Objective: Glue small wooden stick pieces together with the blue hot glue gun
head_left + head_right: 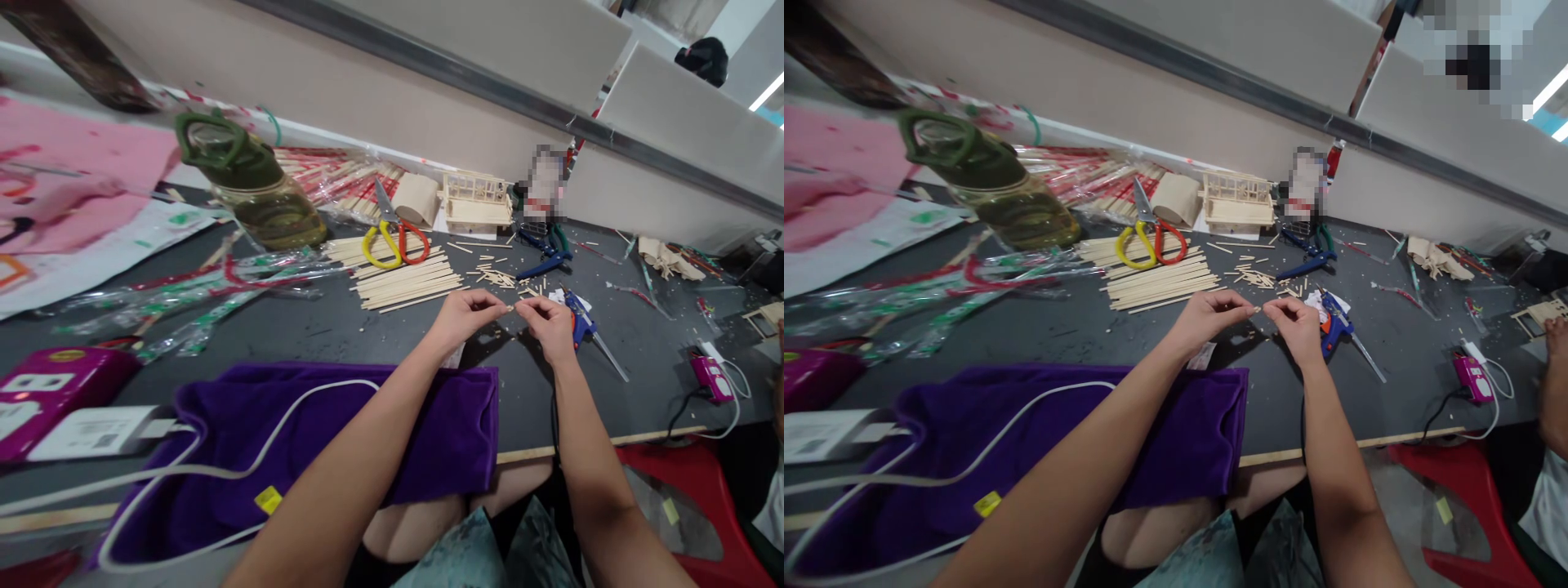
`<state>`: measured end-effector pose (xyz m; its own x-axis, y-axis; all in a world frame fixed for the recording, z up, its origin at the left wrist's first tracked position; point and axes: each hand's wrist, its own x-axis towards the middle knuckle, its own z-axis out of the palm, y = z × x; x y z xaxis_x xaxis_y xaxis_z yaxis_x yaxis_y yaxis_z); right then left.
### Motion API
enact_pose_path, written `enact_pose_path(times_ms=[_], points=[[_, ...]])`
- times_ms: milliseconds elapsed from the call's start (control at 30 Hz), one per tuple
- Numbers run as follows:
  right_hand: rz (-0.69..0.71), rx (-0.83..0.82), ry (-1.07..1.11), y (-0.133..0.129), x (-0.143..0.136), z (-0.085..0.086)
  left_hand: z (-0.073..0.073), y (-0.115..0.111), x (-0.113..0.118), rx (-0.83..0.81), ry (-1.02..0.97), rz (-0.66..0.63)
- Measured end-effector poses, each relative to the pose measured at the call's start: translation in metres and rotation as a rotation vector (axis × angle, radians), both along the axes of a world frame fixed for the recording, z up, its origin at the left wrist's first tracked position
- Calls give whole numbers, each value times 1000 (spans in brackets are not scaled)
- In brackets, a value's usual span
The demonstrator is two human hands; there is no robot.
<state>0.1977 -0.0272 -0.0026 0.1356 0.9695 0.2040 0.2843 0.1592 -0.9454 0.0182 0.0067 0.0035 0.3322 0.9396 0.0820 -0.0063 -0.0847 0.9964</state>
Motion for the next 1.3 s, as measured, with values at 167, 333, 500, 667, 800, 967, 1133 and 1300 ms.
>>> enact_pose_path(times_ms=[167,333,500,667,800,967,1133,1300], points=[[20,-28,3,-1,-2,1,-1,0,0,2,7,0],[47,-41,32,-2,-4,1,-1,-1,0,2,0,-4],[60,-38,43,-2,-4,1,0,-1,-1,6,-2,-7],[52,-42,41,-1,-4,1,-1,0,0,21,0,-9],[38,-60,13,-2,-4,2,-2,0,0,14,0,-9],[15,-70,48,-2,-3,1,-1,-1,0,-37,-17,14],[33,-108,77,-2,-7,0,2,-2,0,-96,-45,35],[55,-116,95,-2,-11,-1,2,-2,0,-108,-68,49]])
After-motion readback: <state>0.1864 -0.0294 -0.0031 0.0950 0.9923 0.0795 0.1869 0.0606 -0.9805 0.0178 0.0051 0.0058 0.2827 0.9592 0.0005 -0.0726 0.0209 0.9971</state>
